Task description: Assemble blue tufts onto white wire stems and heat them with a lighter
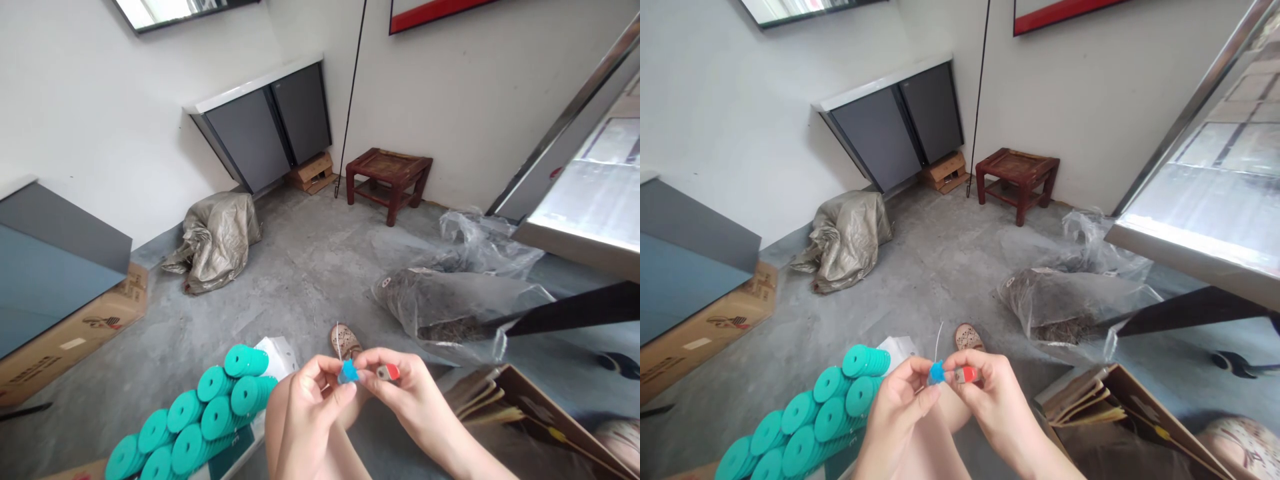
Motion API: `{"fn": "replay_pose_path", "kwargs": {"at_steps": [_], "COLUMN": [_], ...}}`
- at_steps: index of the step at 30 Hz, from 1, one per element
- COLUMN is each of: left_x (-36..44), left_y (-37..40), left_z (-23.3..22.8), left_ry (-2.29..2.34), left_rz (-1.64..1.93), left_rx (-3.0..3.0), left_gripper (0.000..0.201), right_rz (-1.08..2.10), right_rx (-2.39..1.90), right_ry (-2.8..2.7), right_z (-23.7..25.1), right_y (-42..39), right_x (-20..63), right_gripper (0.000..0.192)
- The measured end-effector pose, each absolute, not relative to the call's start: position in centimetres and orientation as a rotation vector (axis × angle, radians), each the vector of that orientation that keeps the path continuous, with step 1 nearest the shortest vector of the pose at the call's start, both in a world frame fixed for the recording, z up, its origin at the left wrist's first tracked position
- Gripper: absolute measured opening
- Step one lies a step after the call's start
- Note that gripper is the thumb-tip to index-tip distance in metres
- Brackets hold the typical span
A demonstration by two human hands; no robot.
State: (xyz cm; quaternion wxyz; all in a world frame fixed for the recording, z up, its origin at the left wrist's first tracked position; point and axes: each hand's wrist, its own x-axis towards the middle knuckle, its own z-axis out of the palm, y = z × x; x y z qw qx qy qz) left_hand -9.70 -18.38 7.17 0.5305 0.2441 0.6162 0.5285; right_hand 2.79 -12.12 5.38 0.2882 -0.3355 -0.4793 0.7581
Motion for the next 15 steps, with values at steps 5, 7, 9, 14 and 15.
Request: {"fn": "replay_pose_path", "kwargs": {"at_steps": [5,7,9,14,15], "left_x": [-9.97,-9.96,-9.91,-9.72,-9.64], "left_y": [-18.64,-18.75,-18.79,-18.78,-18.79], "left_z": [7.02,7.04,7.1,6.72,6.56], "left_ry": [1.502,1.499,1.476,1.305,1.261], "left_rz": [1.219,1.212,1.218,1.345,1.376], "left_rx": [0.634,0.639,0.623,0.442,0.406], "left_gripper": [0.018,0.018,0.016,0.019,0.02], "right_rz": [1.981,1.966,1.96,1.969,1.984], "right_rx": [-0.911,-0.907,-0.906,-0.868,-0.853], "right_ry": [-1.365,-1.389,-1.375,-1.208,-1.147], "right_z": [5.53,5.45,5.36,5.42,5.43], "right_y": [-12.22,-12.29,-12.38,-12.53,-12.56], "right_x": [2.93,2.96,2.96,2.63,2.51], "right_gripper": [0.031,0.028,0.025,0.021,0.021]}}
